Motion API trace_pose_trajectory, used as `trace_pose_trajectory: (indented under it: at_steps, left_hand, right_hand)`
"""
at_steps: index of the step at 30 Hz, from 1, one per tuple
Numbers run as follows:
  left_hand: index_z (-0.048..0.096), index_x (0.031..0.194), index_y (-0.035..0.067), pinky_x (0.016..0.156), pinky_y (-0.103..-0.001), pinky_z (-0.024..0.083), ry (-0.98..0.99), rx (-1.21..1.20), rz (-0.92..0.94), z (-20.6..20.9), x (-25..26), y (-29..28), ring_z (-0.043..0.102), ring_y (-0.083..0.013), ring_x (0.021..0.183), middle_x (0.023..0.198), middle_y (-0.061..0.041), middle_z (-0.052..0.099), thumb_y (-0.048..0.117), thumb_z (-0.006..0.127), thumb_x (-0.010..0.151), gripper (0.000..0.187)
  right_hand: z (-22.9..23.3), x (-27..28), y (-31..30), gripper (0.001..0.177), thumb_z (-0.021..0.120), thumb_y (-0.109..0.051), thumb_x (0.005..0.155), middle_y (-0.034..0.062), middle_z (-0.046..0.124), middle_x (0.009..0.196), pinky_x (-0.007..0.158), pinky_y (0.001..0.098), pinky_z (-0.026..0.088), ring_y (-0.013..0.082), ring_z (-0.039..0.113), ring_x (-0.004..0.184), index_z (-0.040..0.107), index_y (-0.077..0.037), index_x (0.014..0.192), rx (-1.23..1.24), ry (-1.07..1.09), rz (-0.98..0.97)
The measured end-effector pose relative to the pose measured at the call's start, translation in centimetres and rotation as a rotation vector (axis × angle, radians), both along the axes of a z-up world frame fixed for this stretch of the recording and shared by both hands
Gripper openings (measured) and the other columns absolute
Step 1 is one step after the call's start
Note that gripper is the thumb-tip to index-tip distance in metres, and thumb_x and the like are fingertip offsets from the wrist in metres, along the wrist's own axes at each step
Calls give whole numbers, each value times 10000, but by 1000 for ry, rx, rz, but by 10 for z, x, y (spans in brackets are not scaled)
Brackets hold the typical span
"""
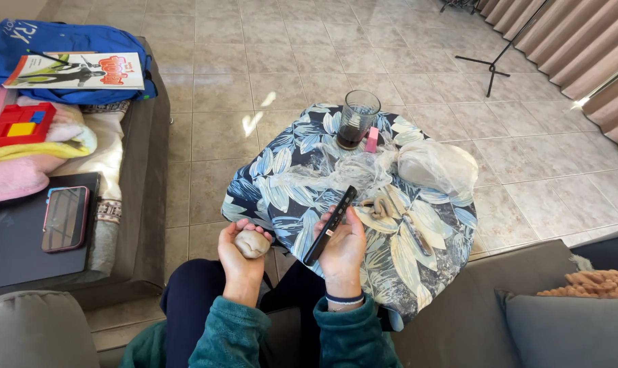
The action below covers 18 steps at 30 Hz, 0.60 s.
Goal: Molding a piece of dough or clay into a round ball using both hands while sitting on a sofa.
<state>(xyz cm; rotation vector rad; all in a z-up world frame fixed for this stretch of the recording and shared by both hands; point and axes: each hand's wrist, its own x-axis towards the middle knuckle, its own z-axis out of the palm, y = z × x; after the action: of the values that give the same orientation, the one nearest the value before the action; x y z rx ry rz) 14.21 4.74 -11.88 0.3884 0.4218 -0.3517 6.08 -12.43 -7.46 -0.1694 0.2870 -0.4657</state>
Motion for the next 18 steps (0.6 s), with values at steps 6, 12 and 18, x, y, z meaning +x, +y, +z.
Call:
trace_pose_trajectory:
  at_steps: [6, 12, 18]
  left_hand:
    - [590, 892, 100, 746, -404, 517, -4, -5, -60, -1, 0, -2, 582, -214, 779, 801, -24, 588, 286, 500, 951, 215]
    - [589, 887, 100, 745, -399, 515, 0, -5, -62, 2, -1, -1, 582, -212, 772, 795, -25, 584, 277, 512, 945, 201]
    - [588, 892, 99, 744, -395, 513, 4, 10, -62, 4, -2, -2, 581, -209, 769, 794, -22, 579, 276, 510, 946, 201]
  right_hand:
    - [0, 0, 0, 274, 589, -300, 976, 54, 640, 942, 733, 328, 485, 172, 599, 834, 603, -30, 1018, -7, -5, -2]
    - [0, 0, 1, 248, 606, -287, 983, 47, 628, 956, 745, 328, 486, 161, 589, 840, 601, -48, 1048, -38, -44, -12]
    - [12, 1, 7, 235, 637, -280, 963, 16, 598, 907, 726, 319, 473, 147, 575, 815, 637, -107, 1121, -89, -26, -34]
